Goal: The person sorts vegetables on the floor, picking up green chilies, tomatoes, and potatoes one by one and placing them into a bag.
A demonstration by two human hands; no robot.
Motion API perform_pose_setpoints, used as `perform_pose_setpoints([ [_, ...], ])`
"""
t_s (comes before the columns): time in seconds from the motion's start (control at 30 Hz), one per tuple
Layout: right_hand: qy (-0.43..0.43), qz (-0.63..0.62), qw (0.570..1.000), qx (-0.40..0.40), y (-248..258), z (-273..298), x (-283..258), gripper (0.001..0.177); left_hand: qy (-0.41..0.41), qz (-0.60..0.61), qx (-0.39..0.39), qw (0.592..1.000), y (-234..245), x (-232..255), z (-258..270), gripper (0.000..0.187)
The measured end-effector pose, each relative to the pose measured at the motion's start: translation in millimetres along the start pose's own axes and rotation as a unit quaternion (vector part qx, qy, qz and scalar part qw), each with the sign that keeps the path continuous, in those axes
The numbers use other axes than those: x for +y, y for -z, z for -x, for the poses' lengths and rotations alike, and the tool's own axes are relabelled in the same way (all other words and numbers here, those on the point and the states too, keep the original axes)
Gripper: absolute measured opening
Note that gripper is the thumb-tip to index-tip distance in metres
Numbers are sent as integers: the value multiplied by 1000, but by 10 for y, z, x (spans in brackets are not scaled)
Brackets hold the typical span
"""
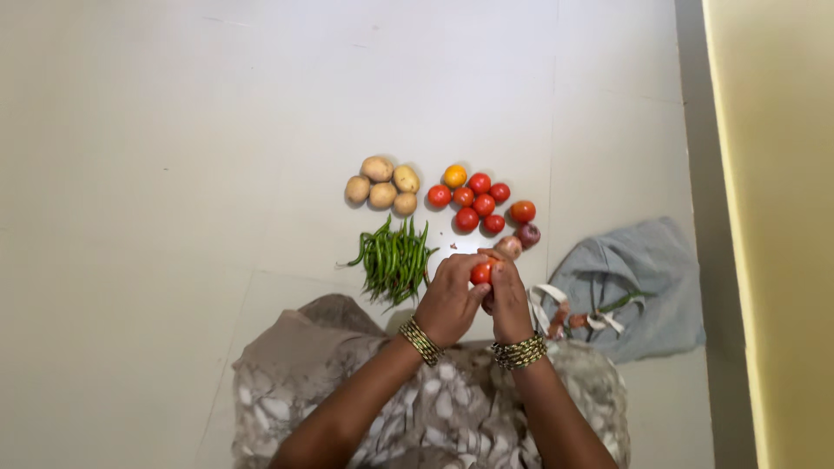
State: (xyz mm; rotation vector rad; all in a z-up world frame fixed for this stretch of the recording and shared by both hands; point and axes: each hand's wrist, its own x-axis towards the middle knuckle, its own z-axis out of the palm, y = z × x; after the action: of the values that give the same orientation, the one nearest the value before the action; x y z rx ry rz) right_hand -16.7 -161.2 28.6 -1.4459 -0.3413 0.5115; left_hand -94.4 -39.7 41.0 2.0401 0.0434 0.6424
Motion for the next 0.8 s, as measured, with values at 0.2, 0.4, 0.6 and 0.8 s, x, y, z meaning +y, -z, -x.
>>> perform_pose_setpoints([
  [0.2, -107, -85, 991, -8, -108, 862, -322, 47, -7, -39, 27, 999, 229, 823, 666, 41],
  [0.4, 38, 73, 997, 1, 15, 1627, -597, 46, 166, 58, -39, 984, 258, 1546, 924, 38],
  [0.6, 231, 168, 958, 14, 327, 1773, -712, 51, 178, 157, -68, 969, -27, 1679, 773, 34],
  [0.8, 293, 309, 899, 99, 627, 1761, -737, 59, 155, 131, -67, 977, -372, 1820, 590, 34],
])
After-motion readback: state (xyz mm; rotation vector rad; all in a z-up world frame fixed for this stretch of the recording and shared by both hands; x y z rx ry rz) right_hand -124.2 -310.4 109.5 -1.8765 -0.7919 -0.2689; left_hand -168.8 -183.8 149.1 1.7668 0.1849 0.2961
